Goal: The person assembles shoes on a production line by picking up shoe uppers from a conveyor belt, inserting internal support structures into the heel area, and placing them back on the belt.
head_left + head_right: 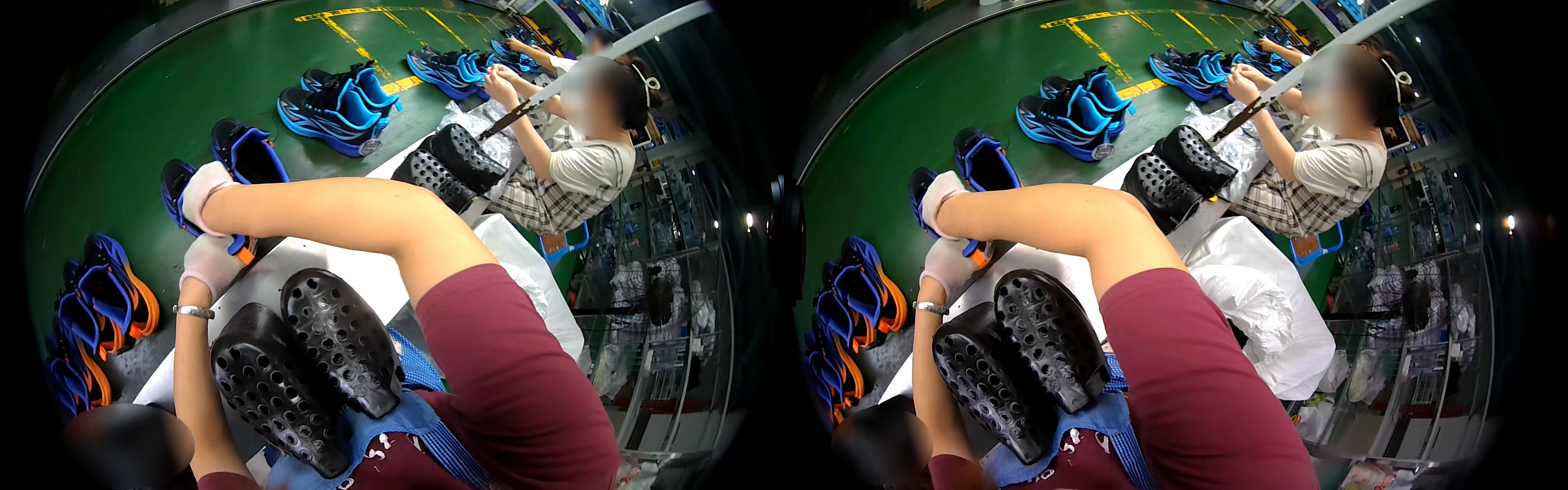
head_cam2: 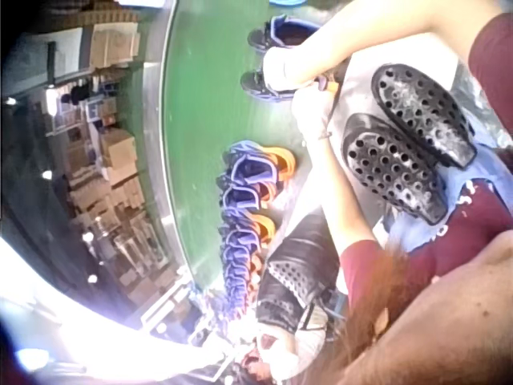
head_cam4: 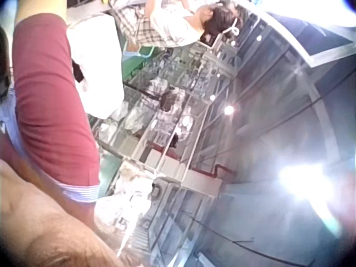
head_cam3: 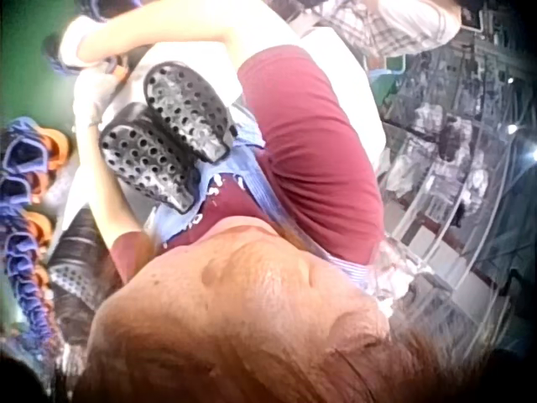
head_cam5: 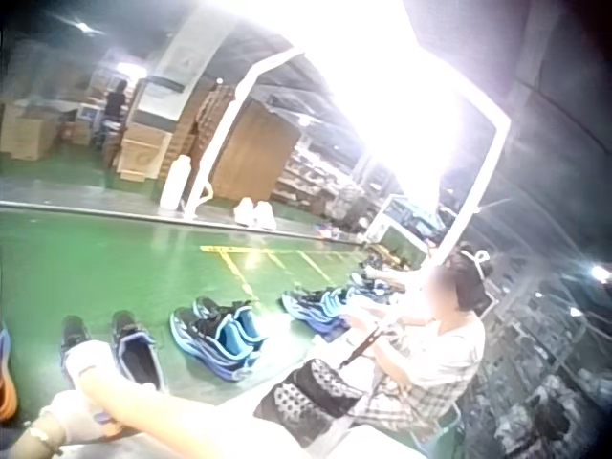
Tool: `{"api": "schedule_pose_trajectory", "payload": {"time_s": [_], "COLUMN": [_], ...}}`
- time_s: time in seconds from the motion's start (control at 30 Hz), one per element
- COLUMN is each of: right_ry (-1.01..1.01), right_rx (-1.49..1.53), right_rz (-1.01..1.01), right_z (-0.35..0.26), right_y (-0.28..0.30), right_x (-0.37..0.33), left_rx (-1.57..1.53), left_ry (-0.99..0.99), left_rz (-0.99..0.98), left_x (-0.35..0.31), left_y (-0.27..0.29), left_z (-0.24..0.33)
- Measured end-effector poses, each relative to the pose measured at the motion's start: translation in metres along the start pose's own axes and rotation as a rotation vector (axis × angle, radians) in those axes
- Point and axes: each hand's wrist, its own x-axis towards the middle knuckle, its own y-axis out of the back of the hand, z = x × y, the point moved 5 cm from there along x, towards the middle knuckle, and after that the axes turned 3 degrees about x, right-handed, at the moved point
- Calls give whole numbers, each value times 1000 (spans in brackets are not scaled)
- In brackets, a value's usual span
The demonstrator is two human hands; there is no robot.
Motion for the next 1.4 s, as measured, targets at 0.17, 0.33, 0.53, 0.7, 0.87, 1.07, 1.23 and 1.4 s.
{"api": "schedule_pose_trajectory", "payload": {"time_s": [0.17, 0.33, 0.53, 0.7, 0.87, 1.07, 1.23, 1.4], "right_ry": [-38, 36, 30, 48, 43, 132, -9, -338], "right_rx": [-16, -7, 32, -18, -52, 352, 437, 545], "right_rz": [176, 127, 24, 86, 44, 25, 203, 476], "right_z": [10, 6, 6, 13, 20, 16, 46, 65], "right_y": [-18, -7, -10, -16, -14, 23, 37, 2], "right_x": [18, 18, 17, 18, 16, -33, -134, -264], "left_rx": [-27, 20, 55, -15, 57, 2, -27, -117], "left_ry": [45, 117, 107, 181, 189, 169, 159, 105], "left_rz": [-6, -104, -112, -120, -172, -4, 77, 207], "left_x": [-2, 5, -1, -3, 9, -13, -22, -45], "left_y": [6, 15, 12, 20, 5, 12, 15, 22], "left_z": [5, -1, 3, 14, 1, -3, 0, -1]}}
